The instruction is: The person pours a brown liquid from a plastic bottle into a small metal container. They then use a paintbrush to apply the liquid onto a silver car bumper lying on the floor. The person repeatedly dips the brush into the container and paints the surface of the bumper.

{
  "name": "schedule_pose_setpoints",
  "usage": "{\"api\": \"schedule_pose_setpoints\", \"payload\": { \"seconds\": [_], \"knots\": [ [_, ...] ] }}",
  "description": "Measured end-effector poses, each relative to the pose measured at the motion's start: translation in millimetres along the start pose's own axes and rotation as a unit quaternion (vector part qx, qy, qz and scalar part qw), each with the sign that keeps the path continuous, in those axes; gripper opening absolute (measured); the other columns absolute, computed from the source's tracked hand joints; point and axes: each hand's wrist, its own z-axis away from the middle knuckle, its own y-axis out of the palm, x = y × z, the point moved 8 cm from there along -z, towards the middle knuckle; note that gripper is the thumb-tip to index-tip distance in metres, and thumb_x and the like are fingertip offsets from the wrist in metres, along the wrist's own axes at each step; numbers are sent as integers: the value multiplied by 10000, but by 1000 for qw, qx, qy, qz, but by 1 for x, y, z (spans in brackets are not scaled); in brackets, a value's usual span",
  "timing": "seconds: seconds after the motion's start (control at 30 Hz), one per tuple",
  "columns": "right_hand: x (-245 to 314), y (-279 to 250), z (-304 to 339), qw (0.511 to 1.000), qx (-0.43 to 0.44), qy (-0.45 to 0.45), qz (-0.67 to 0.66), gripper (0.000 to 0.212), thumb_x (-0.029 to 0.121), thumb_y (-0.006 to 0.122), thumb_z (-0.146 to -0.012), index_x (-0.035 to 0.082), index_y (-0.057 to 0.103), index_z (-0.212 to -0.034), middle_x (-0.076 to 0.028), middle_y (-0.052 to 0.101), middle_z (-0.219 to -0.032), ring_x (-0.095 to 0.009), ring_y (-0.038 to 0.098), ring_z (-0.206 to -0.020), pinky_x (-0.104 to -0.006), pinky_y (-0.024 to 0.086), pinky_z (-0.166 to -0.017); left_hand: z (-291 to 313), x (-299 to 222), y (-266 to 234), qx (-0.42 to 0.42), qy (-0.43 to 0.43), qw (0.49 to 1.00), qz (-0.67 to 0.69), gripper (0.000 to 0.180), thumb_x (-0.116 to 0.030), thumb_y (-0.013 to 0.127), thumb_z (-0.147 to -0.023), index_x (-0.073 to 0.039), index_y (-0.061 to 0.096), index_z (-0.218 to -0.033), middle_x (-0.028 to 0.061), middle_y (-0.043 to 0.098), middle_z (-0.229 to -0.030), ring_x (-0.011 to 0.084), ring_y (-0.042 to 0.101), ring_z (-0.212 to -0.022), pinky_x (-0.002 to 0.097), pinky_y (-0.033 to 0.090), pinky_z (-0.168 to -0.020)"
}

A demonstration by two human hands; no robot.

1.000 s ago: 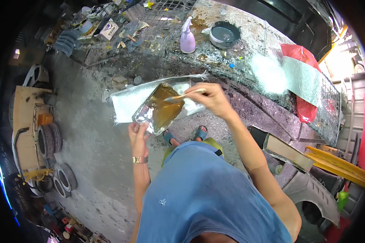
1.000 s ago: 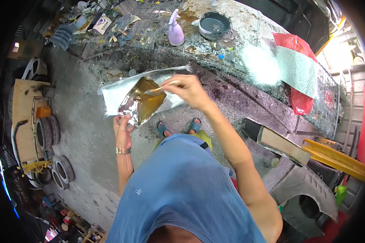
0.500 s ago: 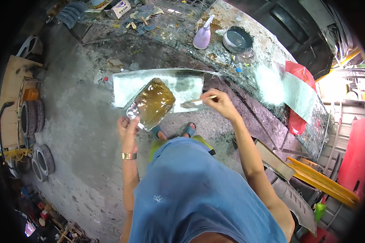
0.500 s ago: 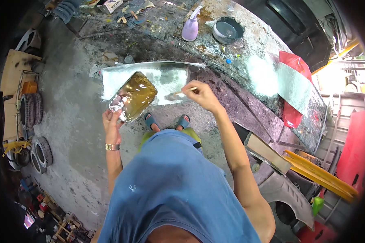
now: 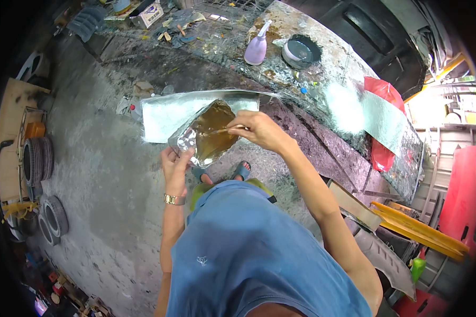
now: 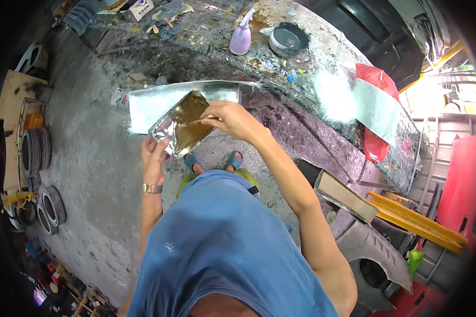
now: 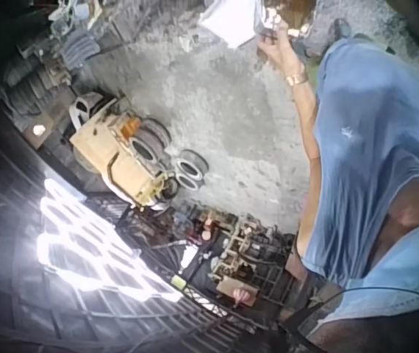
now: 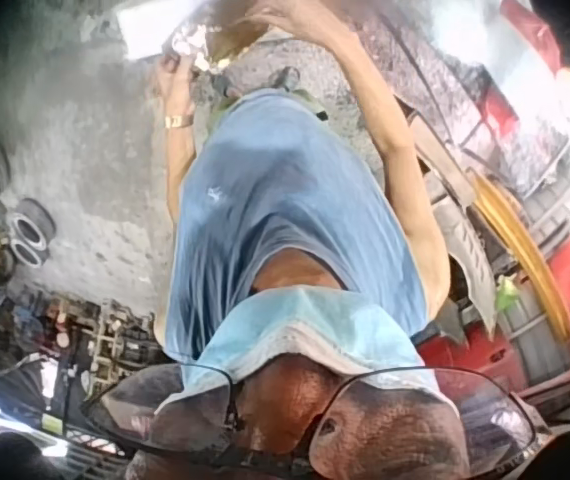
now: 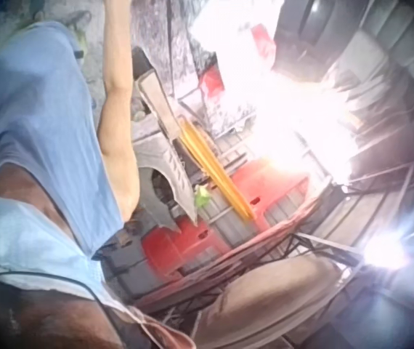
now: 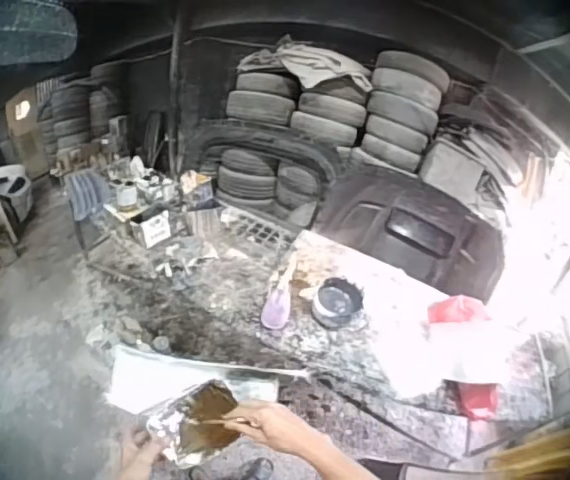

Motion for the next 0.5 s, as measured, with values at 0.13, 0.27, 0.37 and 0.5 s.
{"api": "schedule_pose_setpoints", "payload": {
  "seconds": [0.13, 0.27, 0.37, 0.5],
  "knots": [
    [-24, -31, 17, 987, -49, 116, -96, 176, 144, 602, -827, 3, 640, -924, -76, 633, -761, -128, 571, -670, -272, 452, -608, -6, 5, 0, 7, 7, 1000, 10, 558, -173, 720, -718, 0, 374, -1119, 73, 532, -962, 98, 496, -762, 247, 420, -653],
    [-55, -71, 68, 939, -101, 246, -221, 126, 132, 614, -811, 44, 658, -891, 27, 580, -712, -33, 471, -633, -209, 379, -549, 0, 0, -7, -26, 0, 1000, 0, 585, -200, 722, -713, 10, 369, -1130, 67, 531, -945, 91, 484, -738, 241, 415, -635],
    [-85, -62, 94, 946, -100, 236, -198, 99, 126, 607, -796, 40, 636, -836, 44, 531, -689, -29, 428, -636, -198, 337, -567, -2, 2, -16, -41, -4, 999, -26, 610, -221, 728, -703, 16, 365, -1134, 69, 532, -938, 89, 478, -724, 242, 414, -621],
    [-116, -69, 123, 948, -108, 244, -176, 87, 116, 596, -764, 43, 628, -801, 53, 509, -671, -37, 415, -618, -202, 325, -557, -1, 5, -24, -46, -11, 998, -34, 692, -236, 719, -708, 26, 322, -1210, 127, 503, -1079, 156, 515, -892, 301, 452, -695]
  ]
}}
